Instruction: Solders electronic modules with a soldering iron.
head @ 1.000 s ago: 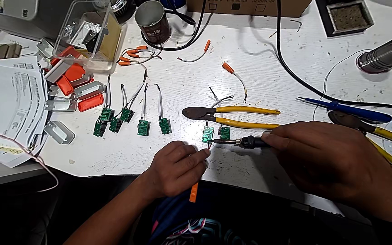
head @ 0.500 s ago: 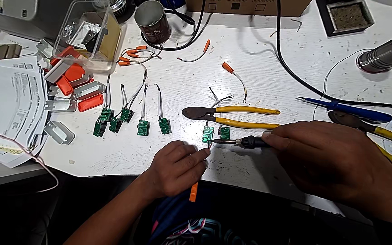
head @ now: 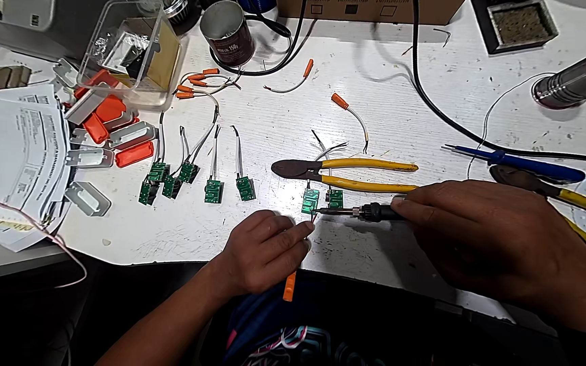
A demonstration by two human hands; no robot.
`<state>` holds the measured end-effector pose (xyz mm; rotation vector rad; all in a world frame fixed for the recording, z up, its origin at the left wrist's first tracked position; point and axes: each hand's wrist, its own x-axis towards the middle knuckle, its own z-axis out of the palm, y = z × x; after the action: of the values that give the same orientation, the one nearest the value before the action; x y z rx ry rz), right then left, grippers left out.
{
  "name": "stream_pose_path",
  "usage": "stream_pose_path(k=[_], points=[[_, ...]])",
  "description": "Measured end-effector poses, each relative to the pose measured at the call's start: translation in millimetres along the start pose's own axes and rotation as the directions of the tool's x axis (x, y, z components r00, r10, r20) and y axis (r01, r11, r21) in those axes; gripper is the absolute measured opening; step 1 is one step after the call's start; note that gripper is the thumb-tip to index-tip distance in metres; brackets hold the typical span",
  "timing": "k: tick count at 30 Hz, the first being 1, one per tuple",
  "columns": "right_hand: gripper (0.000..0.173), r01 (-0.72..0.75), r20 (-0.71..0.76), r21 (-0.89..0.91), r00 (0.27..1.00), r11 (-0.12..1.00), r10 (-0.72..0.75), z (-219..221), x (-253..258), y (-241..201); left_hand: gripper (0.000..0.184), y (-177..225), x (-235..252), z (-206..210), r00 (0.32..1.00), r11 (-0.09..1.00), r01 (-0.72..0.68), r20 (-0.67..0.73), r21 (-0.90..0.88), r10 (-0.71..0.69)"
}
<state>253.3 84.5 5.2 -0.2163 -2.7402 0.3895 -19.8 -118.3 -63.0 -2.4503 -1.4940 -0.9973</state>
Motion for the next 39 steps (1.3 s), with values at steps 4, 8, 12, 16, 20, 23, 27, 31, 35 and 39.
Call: stream_pose_path(k=[4,8,12,16,20,23,27,31,35,39], points=[[0.027,0.004,0.006,-0.001,1.0,1.0,-0.004,0.0,0.0,0.2,0.01,0.1,0.6,-0.3,1.0,1.0,0.002,0.004,0.005,-0.002],[0.028,-0.001,0.003,-0.005,1.0,1.0,0.001,0.3,-0.2,-0.3,0.01,0.4,1.0,0.1,1.0,1.0,0.003,0.002,0.002,-0.003],[0.027,-0.002,0.007,0.001,1.0,1.0,0.002,-0.3,-0.1,-0.4,0.009,0.3,1.0,0.1,1.0,1.0,0.004,0.007,0.004,-0.004],[0.028,-0.002,0.007,-0.001,1.0,1.0,0.002,-0.4,-0.4,-0.1,0.009,0.2,1.1,0.2,1.0,1.0,0.006,0.008,0.011,-0.006],[0.028,-0.001,0.003,0.003,1.0,1.0,0.001,-0.4,-0.2,-0.1,0.01,0.6,1.3,-0.1,1.0,1.0,0.009,0.011,0.008,-0.009],[0.028,-0.002,0.005,0.011,1.0,1.0,0.002,-0.4,-0.5,0.1,0.011,0.3,1.3,0.2,1.0,1.0,0.012,0.013,0.005,-0.012],[0.028,0.004,0.004,0.011,1.0,1.0,-0.004,-0.1,-0.5,1.0,0.011,0.4,2.6,0.5,1.0,1.0,0.019,0.013,0.013,-0.019],[0.028,0.004,-0.001,0.014,1.0,1.0,-0.004,0.5,-0.7,1.1,0.011,1.1,2.6,-0.3,0.999,1.0,0.026,0.033,0.012,-0.026],[0.028,0.004,-0.005,0.02,1.0,1.0,-0.004,0.9,-0.5,1.5,0.01,1.5,3.2,-0.7,0.999,0.999,0.026,0.043,0.028,-0.027],[0.028,0.004,-0.004,0.023,1.0,1.0,-0.003,-0.7,-1.0,1.8,0.01,1.7,3.1,-0.4,0.998,0.999,0.03,0.047,0.029,-0.032]])
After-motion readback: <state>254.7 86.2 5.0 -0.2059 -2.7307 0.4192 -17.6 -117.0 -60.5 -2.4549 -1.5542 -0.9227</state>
